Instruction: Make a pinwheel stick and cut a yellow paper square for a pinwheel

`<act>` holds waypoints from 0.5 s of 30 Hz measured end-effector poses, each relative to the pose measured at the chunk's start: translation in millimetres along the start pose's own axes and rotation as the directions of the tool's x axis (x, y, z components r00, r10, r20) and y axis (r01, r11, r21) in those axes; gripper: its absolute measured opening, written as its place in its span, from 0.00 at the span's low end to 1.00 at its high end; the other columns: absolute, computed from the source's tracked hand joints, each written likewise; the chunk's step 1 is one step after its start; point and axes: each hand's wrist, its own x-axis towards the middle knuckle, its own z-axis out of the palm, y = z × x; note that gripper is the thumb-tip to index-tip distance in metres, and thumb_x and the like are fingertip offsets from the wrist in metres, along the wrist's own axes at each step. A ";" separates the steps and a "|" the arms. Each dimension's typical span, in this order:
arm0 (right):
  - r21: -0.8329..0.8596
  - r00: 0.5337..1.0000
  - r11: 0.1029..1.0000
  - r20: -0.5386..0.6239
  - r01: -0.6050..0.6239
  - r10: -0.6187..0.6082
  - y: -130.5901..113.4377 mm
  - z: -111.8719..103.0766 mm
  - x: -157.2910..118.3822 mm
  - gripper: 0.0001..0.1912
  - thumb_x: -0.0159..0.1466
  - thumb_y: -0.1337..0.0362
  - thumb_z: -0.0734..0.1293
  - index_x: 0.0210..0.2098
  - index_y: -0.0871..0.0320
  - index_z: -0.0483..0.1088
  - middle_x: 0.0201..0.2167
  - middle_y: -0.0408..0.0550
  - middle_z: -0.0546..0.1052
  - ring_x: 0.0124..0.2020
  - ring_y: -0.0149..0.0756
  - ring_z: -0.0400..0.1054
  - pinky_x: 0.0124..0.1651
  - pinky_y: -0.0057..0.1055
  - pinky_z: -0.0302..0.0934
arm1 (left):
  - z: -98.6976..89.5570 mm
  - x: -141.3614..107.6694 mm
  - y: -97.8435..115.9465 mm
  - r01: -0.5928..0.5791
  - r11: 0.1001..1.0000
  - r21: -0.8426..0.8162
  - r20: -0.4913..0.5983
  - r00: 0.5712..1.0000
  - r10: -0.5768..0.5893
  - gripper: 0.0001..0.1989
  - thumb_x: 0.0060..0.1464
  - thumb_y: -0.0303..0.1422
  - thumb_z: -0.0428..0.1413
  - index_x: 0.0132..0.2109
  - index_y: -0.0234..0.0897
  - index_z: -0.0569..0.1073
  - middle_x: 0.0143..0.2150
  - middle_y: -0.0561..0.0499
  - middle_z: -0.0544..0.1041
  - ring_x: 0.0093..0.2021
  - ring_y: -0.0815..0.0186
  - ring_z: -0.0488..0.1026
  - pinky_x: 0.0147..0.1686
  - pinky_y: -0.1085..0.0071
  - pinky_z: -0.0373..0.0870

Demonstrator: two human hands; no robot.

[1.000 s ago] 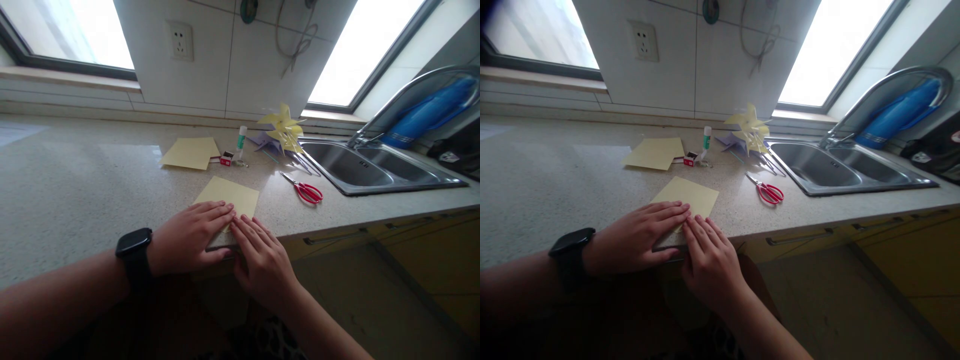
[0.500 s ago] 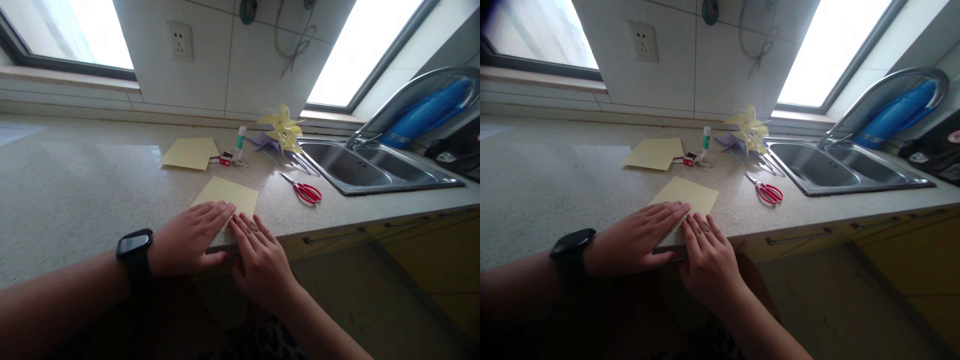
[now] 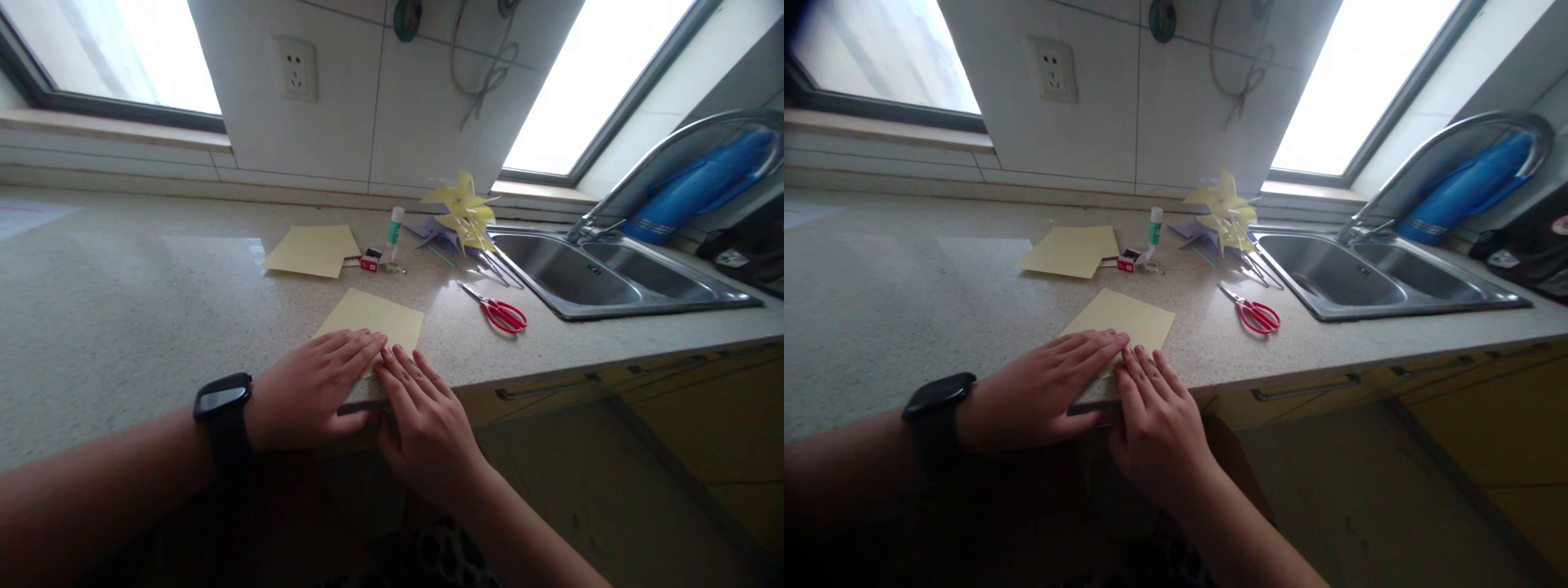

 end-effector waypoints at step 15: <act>0.029 0.997 0.997 -0.024 -0.070 0.071 -2.4 -2.0 0.1 0.30 0.60 0.67 0.63 0.62 0.66 0.65 0.55 0.58 0.71 0.59 0.50 0.60 0.66 0.48 0.56 | -1.9 1.0 1.1 0.059 0.997 0.049 0.068 0.996 -0.062 0.40 0.59 0.49 0.54 0.71 0.32 0.55 0.73 0.40 0.56 0.73 0.54 0.50 0.71 0.56 0.46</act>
